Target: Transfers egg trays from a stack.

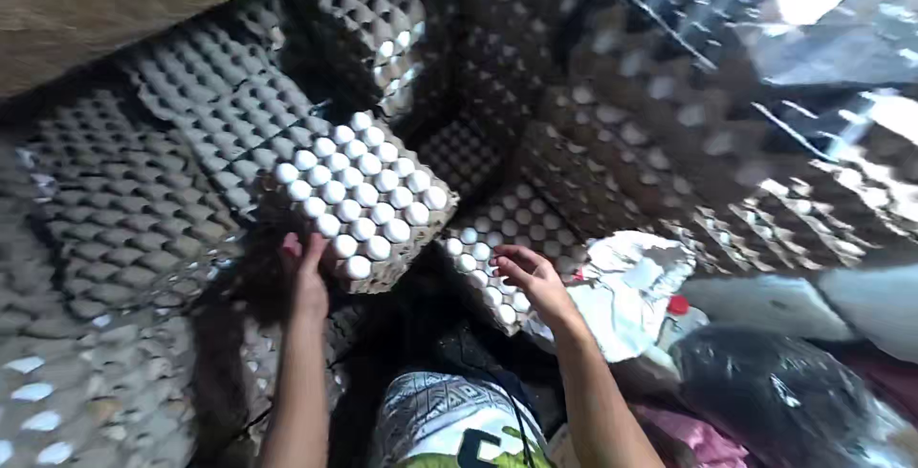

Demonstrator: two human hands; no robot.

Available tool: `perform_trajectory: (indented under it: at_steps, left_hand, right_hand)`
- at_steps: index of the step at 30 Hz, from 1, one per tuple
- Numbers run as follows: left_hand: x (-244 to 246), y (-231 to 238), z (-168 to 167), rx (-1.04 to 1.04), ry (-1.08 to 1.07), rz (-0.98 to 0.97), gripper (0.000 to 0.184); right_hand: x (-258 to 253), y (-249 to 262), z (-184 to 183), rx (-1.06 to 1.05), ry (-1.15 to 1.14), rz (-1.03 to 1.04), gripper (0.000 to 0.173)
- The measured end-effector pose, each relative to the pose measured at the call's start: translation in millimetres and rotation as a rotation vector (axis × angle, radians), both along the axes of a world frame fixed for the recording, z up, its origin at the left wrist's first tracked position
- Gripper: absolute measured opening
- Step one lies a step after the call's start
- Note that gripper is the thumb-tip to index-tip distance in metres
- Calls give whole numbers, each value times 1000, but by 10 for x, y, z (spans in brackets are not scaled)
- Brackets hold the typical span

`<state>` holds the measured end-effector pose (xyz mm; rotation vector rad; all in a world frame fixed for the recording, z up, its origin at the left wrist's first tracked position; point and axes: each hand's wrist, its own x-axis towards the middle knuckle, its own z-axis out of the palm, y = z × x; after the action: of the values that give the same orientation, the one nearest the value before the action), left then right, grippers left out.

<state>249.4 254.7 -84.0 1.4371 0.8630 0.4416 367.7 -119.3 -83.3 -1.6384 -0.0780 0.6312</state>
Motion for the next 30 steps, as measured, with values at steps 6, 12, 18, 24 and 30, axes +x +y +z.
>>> perform_trajectory:
  at_steps: [6,12,18,24,30]
  left_hand:
    - [370,4,-301,-169,75,162,83]
    - [235,49,-376,-159,101,102,108]
    - [93,39,-382,-138,136,135,75]
    - [202,86,-305,-86,175,21,81]
    - [181,-4,-247,-26,200,59,71]
  right_hand:
    - [1098,1127,101,-80,-260,41,52]
    - [1516,1749,-189,-139,112,266,67]
    - [1408,2024,-112,-64,108,229,51]
    - [1622,1884,-156,-16,83,303,55]
    - [1523,1695,-245,-70,133,159,72]
